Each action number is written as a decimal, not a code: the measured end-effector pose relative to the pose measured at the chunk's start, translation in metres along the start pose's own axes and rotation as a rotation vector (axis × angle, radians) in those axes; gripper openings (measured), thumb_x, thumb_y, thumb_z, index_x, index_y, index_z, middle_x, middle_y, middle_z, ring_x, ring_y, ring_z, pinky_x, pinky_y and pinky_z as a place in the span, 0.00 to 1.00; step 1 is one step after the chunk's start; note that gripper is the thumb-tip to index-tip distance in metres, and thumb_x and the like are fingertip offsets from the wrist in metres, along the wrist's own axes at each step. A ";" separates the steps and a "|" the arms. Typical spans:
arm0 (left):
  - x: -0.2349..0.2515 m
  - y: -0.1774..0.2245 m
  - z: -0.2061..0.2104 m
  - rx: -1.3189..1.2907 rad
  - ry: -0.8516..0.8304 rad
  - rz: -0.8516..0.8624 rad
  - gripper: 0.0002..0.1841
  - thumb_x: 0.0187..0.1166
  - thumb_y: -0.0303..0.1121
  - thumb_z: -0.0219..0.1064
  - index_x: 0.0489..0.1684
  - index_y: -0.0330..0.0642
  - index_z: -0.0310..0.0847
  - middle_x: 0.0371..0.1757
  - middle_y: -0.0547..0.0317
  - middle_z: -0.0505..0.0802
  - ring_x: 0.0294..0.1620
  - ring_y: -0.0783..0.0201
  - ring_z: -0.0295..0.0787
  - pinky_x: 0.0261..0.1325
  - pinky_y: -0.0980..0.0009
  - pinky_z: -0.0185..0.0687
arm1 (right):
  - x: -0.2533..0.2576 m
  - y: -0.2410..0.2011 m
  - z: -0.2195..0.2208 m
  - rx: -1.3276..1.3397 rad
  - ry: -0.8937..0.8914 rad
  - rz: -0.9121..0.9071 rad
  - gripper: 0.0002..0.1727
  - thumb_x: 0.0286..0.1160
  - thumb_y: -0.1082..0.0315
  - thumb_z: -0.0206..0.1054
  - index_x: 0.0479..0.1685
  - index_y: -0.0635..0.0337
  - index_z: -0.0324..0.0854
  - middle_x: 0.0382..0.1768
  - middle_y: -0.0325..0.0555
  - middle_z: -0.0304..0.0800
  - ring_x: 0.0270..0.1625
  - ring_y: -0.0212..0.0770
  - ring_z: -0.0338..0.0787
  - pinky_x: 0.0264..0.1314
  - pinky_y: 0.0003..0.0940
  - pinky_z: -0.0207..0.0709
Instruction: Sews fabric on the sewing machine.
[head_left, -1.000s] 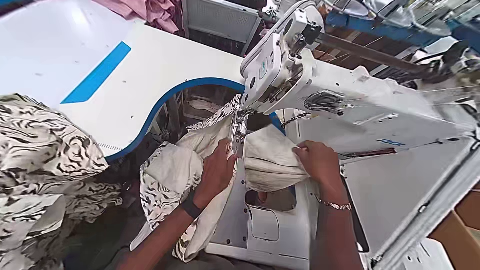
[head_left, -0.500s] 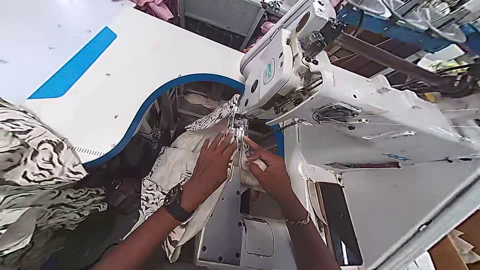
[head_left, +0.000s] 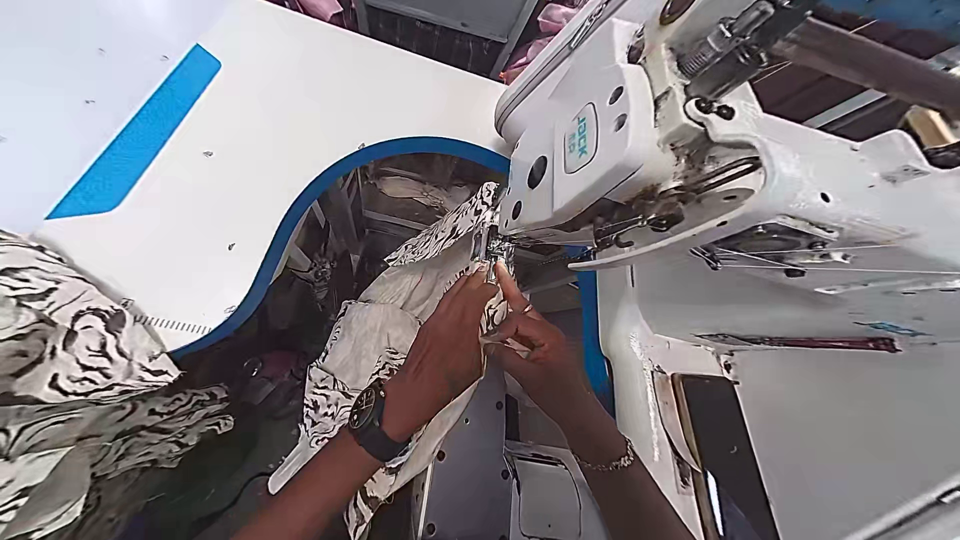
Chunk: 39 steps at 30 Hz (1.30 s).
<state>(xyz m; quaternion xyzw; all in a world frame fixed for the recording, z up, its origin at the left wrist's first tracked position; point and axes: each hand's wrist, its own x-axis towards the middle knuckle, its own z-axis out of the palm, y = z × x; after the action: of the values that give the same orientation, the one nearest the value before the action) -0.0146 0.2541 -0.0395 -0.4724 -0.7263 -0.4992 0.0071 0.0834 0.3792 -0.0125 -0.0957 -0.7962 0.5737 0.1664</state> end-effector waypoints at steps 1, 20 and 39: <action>0.002 -0.001 0.000 0.003 -0.010 0.010 0.19 0.72 0.19 0.61 0.63 0.27 0.81 0.68 0.34 0.88 0.74 0.40 0.84 0.75 0.54 0.80 | 0.005 0.002 0.004 -0.009 0.020 -0.005 0.07 0.67 0.72 0.69 0.24 0.64 0.84 0.82 0.60 0.73 0.76 0.26 0.79 0.72 0.20 0.74; 0.016 -0.003 0.006 -0.009 0.013 -0.036 0.15 0.72 0.20 0.64 0.56 0.30 0.84 0.70 0.32 0.86 0.74 0.40 0.84 0.73 0.58 0.81 | -0.003 -0.010 0.019 -0.321 0.221 -0.055 0.06 0.63 0.69 0.69 0.25 0.62 0.84 0.73 0.61 0.83 0.57 0.22 0.89 0.54 0.14 0.80; -0.039 0.043 -0.053 -0.230 -0.355 -0.415 0.14 0.84 0.33 0.62 0.54 0.34 0.88 0.29 0.51 0.90 0.28 0.58 0.85 0.37 0.58 0.80 | -0.112 -0.131 0.023 -1.265 -0.149 0.013 0.08 0.69 0.72 0.68 0.29 0.68 0.89 0.20 0.54 0.87 0.19 0.52 0.90 0.16 0.45 0.79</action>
<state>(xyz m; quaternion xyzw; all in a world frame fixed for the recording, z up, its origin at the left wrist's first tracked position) 0.0125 0.1909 -0.0009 -0.3914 -0.7360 -0.4785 -0.2760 0.1837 0.2784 0.0877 -0.1401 -0.9900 -0.0013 0.0183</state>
